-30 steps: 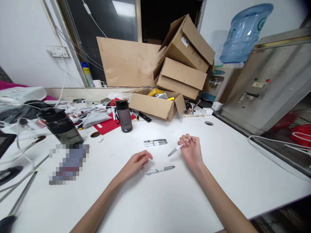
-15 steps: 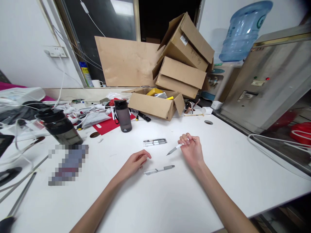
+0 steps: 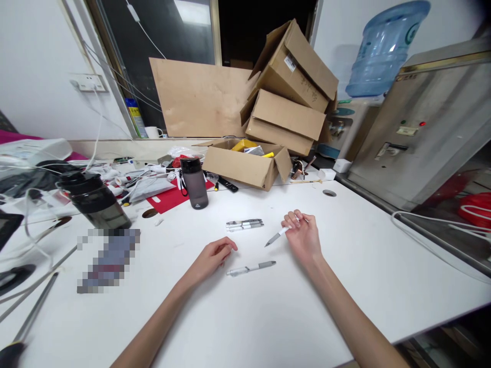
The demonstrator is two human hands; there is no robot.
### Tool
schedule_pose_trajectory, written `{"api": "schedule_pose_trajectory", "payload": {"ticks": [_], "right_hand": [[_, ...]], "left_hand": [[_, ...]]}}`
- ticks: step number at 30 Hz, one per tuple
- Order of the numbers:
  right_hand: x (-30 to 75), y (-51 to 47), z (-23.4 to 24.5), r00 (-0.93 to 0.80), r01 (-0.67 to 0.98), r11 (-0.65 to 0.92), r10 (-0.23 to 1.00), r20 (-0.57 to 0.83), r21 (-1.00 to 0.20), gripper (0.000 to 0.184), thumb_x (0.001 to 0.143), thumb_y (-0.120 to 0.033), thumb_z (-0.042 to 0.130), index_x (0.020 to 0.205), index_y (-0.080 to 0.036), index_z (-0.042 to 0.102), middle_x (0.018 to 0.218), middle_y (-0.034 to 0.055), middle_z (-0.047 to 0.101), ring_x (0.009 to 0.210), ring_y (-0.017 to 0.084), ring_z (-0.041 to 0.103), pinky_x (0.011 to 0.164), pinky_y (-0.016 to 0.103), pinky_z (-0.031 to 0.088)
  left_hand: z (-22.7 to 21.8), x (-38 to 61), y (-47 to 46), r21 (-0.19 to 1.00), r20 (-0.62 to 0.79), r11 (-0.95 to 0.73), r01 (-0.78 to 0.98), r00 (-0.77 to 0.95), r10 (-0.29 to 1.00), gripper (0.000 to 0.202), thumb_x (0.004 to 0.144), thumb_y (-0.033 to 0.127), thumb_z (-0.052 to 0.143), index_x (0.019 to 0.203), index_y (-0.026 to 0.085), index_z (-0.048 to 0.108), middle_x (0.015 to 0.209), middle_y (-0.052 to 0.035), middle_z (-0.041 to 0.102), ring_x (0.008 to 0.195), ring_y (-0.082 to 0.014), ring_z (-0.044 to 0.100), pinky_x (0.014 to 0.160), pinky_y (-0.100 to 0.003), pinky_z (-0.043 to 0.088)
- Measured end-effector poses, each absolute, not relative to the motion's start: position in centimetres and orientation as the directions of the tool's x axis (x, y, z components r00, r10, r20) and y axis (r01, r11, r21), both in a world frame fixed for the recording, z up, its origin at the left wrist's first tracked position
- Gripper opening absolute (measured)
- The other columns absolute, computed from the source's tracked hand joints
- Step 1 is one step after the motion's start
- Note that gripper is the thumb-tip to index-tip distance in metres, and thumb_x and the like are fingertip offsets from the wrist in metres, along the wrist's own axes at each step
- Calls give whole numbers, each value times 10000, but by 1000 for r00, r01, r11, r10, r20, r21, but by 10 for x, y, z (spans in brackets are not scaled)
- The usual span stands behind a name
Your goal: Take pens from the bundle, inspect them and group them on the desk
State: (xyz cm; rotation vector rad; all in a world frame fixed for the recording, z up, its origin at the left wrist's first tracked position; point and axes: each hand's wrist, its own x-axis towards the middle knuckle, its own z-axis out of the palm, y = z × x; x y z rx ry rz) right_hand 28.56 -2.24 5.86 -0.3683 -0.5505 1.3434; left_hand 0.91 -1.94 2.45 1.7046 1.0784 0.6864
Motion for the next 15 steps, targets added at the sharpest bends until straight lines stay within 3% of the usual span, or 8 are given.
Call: {"api": "schedule_pose_trajectory", "payload": {"ticks": [15], "right_hand": [[288, -24, 59, 143, -794, 215, 975, 169, -569, 184, 865, -299, 533, 732, -232, 425, 650, -57, 242, 542, 138, 292, 557, 287, 394]], "left_hand": [[18, 8, -17, 913, -36, -153, 377, 450, 892, 341, 949, 463, 460, 983, 193, 666, 660, 36, 435, 616, -151, 423, 591, -246, 325]]}}
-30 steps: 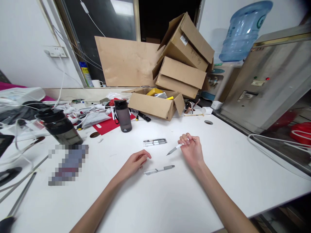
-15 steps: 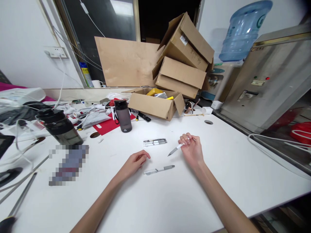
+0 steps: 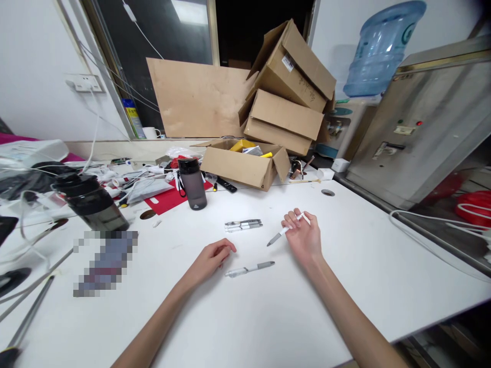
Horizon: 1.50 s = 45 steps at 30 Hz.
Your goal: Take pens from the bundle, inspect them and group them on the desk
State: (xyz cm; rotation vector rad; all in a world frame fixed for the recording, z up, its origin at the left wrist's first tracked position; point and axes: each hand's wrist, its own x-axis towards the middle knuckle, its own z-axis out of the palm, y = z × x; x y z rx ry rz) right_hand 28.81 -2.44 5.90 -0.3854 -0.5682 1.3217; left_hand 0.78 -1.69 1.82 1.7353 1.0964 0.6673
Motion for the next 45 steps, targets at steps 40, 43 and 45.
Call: {"api": "schedule_pose_trajectory", "payload": {"ticks": [40, 43, 45], "right_hand": [[267, -37, 49, -2, -38, 417, 909, 417, -908, 57, 960, -261, 467, 1013, -266, 448, 777, -29, 529, 778, 170, 493, 799, 312, 383], [262, -45, 50, -150, 245, 411, 911, 384, -878, 111, 988, -289, 474, 1092, -258, 499, 973, 17, 614, 873, 181, 546, 766, 298, 400], [259, -49, 50, -229, 363, 414, 908, 351, -834, 136, 988, -287, 480, 1103, -256, 547, 1046, 29, 627, 867, 179, 561, 738, 289, 415]], "left_hand": [[19, 11, -21, 911, -5, -192, 366, 475, 880, 286, 981, 402, 456, 996, 201, 658, 652, 45, 435, 617, -136, 418, 590, -246, 303], [21, 14, -22, 921, 20, -207, 329, 494, 869, 269, 981, 396, 468, 1000, 196, 647, 656, 43, 461, 616, -134, 446, 596, -243, 333], [23, 16, -23, 935, 40, -208, 289, 497, 867, 261, 979, 408, 486, 1011, 197, 635, 702, 33, 499, 622, -129, 467, 606, -241, 370]]}}
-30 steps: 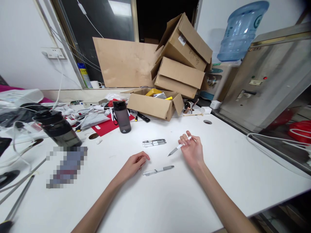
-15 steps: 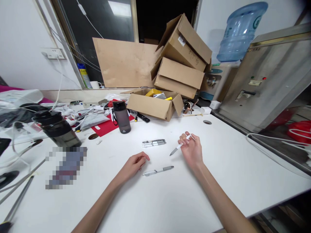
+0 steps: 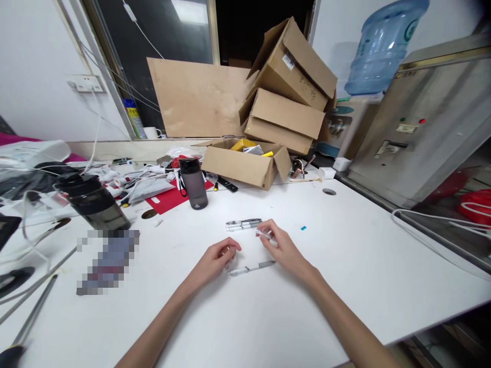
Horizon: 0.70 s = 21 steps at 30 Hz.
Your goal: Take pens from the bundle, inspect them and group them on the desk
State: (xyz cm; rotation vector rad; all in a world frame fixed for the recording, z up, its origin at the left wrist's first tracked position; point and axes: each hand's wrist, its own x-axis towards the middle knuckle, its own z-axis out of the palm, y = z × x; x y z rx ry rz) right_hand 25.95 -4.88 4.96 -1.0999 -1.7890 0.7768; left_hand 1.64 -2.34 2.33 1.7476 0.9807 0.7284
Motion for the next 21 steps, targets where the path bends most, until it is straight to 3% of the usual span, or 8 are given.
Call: {"api": "schedule_pose_trajectory", "payload": {"ticks": [6, 15, 21], "right_hand": [[255, -48, 42, -403, 438, 482, 860, 314, -759, 189, 959, -210, 523, 1111, -276, 613, 1094, 15, 668, 895, 171, 609, 820, 301, 462], [251, -50, 41, -454, 447, 496, 843, 289, -745, 219, 923, -159, 556, 1088, -277, 640, 1054, 6, 705, 905, 173, 637, 800, 295, 475], [253, -51, 45, -414, 450, 462, 866, 280, -764, 163, 983, -290, 521, 1094, -270, 640, 1105, 15, 706, 929, 177, 638, 793, 287, 464]], "left_hand": [[30, 24, -31, 956, 118, -238, 170, 518, 847, 272, 959, 445, 552, 1104, 221, 601, 1048, -45, 616, 774, -152, 592, 693, -269, 507], [31, 30, -35, 909, 171, -318, 270, 453, 875, 238, 955, 446, 588, 952, 213, 638, 869, -11, 663, 805, -171, 621, 666, -250, 444], [33, 25, -32, 909, 184, -320, 267, 432, 883, 235, 958, 430, 587, 928, 208, 657, 874, -25, 691, 838, -189, 650, 711, -272, 468]]}}
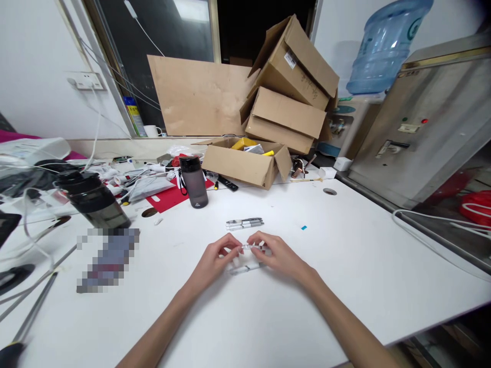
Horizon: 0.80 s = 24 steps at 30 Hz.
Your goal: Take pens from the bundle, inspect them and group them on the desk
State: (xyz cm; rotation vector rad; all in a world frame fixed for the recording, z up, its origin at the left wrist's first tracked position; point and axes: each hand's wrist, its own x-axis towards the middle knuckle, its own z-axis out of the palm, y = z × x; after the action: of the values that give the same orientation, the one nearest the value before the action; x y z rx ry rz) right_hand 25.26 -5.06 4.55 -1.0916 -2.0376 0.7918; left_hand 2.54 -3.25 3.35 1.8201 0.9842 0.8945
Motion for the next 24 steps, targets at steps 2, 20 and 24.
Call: {"api": "schedule_pose_trajectory", "payload": {"ticks": [2, 20, 24], "right_hand": [[255, -49, 47, -342, 464, 428, 894, 289, -776, 197, 1012, -336, 470, 1072, -267, 645, 1081, 13, 707, 922, 178, 633, 788, 286, 450], [275, -27, 45, -146, 123, 232, 966, 214, -965, 261, 917, -447, 578, 961, -196, 636, 733, 10, 602, 708, 170, 534, 704, 301, 424], [283, -29, 46, -234, 218, 214, 959, 162, -952, 261, 931, -424, 562, 991, -197, 676, 806, 18, 626, 786, 175, 572, 750, 293, 433]], "left_hand": [[35, 22, -30, 920, 184, -304, 246, 414, 891, 231, 954, 424, 593, 926, 202, 649, 880, -32, 692, 840, -191, 653, 729, -282, 483], [44, 2, -18, 940, 217, -291, 175, 349, 912, 256, 935, 446, 608, 925, 191, 624, 900, -57, 690, 853, -195, 642, 726, -283, 496], [45, -2, -15, 926, 167, -290, 244, 423, 890, 284, 924, 467, 602, 929, 187, 647, 898, -57, 695, 819, -191, 637, 707, -281, 491]]}}
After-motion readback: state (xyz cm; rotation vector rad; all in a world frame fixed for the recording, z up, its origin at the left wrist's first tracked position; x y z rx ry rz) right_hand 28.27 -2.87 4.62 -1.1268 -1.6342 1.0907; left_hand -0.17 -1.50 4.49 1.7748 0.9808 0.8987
